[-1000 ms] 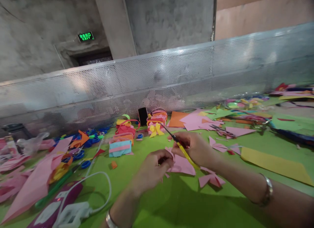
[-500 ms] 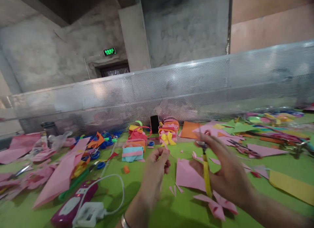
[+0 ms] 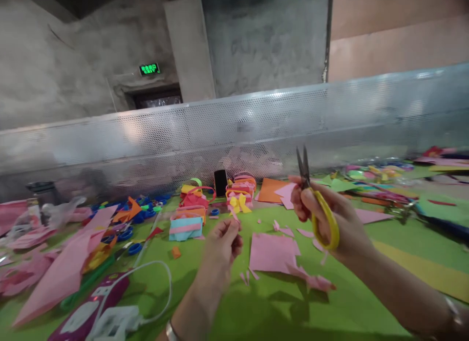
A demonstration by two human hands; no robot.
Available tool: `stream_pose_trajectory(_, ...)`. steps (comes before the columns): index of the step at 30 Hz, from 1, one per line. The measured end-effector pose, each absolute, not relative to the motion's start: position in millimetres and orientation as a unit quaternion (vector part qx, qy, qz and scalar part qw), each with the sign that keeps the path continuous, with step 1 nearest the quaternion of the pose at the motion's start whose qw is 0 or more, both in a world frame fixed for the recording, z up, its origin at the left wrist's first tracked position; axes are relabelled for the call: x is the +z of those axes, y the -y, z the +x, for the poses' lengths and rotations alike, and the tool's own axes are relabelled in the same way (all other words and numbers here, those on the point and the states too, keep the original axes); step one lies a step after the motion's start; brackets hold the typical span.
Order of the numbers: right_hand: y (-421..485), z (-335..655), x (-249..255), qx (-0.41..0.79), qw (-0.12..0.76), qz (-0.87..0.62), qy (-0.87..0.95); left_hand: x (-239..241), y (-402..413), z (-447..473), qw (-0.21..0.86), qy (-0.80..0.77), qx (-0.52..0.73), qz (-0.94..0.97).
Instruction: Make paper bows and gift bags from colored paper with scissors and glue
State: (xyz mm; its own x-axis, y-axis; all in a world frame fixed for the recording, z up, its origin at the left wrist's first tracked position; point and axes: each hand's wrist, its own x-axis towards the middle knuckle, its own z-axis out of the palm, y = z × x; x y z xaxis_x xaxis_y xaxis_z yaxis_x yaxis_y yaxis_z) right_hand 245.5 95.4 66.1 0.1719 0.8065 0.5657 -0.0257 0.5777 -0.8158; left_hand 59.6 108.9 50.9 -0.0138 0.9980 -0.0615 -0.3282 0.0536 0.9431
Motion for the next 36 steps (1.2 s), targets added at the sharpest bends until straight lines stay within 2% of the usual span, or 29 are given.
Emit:
stream_pose_trajectory(2, -99.6, 250.2, 67.0, 0.251, 0.71, -0.342, 0.562, 51.7, -109.3, 60.2, 0.591, -0.429, 0.561, 0.391)
stream_pose_trajectory(5, -102.6, 254.4, 69.0, 0.167, 0.703, -0.38, 0.577, 53.8, -109.4, 60.3, 0.605, -0.42, 0.559, 0.382)
stream_pose_trajectory(9, -96.4, 246.1, 68.9, 0.076, 0.594, -0.46, 0.655, 58.6, -106.8, 59.0, 0.606, -0.418, 0.586, 0.338)
stream_pose_trajectory(13, -88.2, 224.4, 56.1, 0.139, 0.466, -0.476, 0.733, 61.5, -104.6, 59.5, 0.587, -0.422, 0.624, 0.298)
stream_pose_trajectory(16, -86.0, 209.3, 43.8, 0.173, 0.42, -0.485, 0.747, 59.6, -105.3, 61.0, 0.578, -0.422, 0.634, 0.293)
stream_pose_trajectory(25, -86.5, 193.5, 35.0, 0.144, 0.381, -0.542, 0.735, 49.1, -103.2, 65.1, 0.568, -0.424, 0.604, 0.363)
stream_pose_trajectory(36, -90.4, 191.0, 23.9, 0.081, 0.359, -0.557, 0.744, 48.1, -100.7, 69.8, 0.583, -0.405, 0.614, 0.346)
